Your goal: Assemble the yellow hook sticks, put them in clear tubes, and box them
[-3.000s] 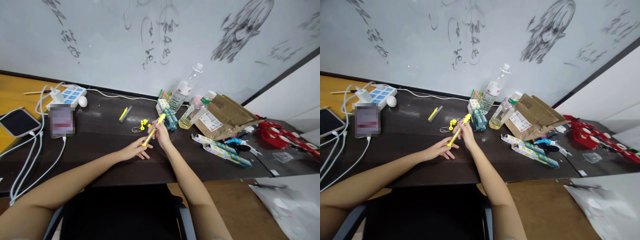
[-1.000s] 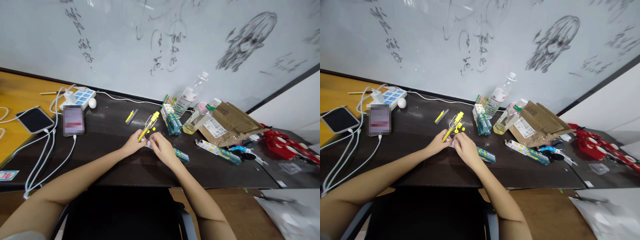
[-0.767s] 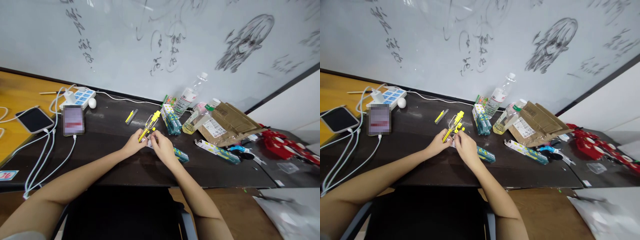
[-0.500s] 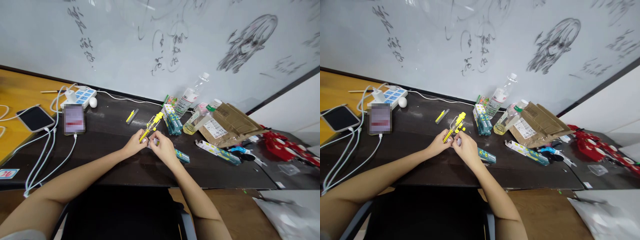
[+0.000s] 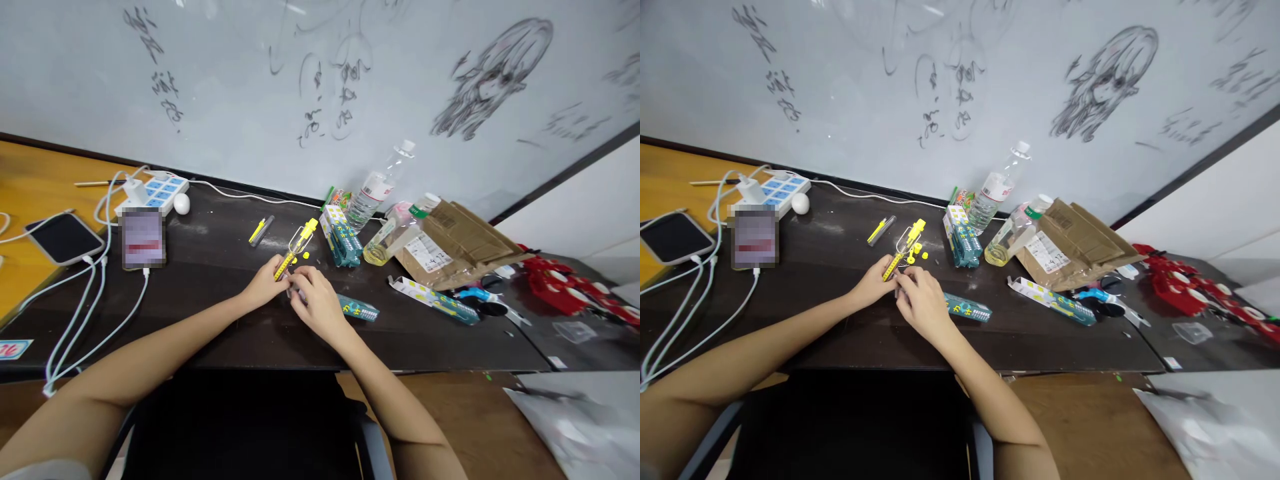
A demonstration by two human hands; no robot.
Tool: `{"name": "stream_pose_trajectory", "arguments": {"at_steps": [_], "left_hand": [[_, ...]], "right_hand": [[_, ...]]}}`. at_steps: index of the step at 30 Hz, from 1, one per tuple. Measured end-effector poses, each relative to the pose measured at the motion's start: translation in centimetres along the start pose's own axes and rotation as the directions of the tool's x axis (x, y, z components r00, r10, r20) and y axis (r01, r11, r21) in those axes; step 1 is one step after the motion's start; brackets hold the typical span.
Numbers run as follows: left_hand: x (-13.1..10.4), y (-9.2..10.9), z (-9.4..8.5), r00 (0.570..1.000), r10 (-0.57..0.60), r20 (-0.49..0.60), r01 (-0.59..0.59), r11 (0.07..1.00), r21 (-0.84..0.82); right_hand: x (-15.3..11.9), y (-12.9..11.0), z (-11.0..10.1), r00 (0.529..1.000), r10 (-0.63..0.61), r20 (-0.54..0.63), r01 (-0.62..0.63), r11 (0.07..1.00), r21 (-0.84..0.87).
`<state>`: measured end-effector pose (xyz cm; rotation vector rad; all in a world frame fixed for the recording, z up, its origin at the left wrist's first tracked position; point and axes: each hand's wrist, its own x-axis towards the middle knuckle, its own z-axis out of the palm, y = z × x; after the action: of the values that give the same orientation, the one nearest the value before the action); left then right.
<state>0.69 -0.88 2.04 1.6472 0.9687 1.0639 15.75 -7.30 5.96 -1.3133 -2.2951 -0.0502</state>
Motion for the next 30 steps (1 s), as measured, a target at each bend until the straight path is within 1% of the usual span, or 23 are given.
{"name": "stream_pose_trajectory", "arguments": {"at_steps": [3,7,8,11,13,18,22,26,30], "left_hand": [[0.1,-0.1,0.2,1.0,-0.01,-0.018,0.009,0.999,-0.031],[0.3,-0.6,0.4,0.999,-0.026,-0.019,0.024,0.993,-0.115],[0.3,-0.6,0.4,0.999,-0.044,-0.017,0.042,0.99,-0.136],[0.1,-0.2,0.3,0.992,-0.125,-0.005,0.123,0.976,-0.179],[0.0,0.2,0.2,0.987,-0.158,-0.004,0.154,0.967,-0.202],[0.0,0.7,0.0,0.991,-0.135,-0.024,0.127,0.969,-0.212],[-0.1,0.8,-0.1,0.993,-0.117,-0.017,0.111,0.972,-0.208],[-0.2,1.2,-0.2,0.992,-0.124,0.027,0.126,0.956,-0.263],[-0.1,1.2,-0.4,0.985,-0.147,0.086,0.167,0.927,-0.337]], "right_hand": [[-0.3,-0.1,0.4,1.0,-0.003,-0.015,0.001,0.997,-0.074],[-0.5,-0.4,0.9,0.995,-0.098,0.008,0.099,0.989,-0.114],[-0.5,-0.5,0.9,0.995,-0.099,0.005,0.099,0.987,-0.123],[-0.4,-0.7,1.0,0.999,-0.019,-0.047,0.012,0.99,-0.144],[-0.4,-0.7,1.0,0.997,0.029,-0.071,-0.04,0.987,-0.153],[-0.4,-0.8,0.9,0.997,0.051,-0.056,-0.06,0.986,-0.155],[-0.5,-0.7,0.8,0.994,0.078,-0.079,-0.086,0.991,-0.1],[-0.3,-0.2,0.3,0.984,0.148,-0.096,-0.15,0.989,-0.015],[-0.3,1.1,-0.7,0.987,0.156,-0.042,-0.149,0.979,0.141]]}}
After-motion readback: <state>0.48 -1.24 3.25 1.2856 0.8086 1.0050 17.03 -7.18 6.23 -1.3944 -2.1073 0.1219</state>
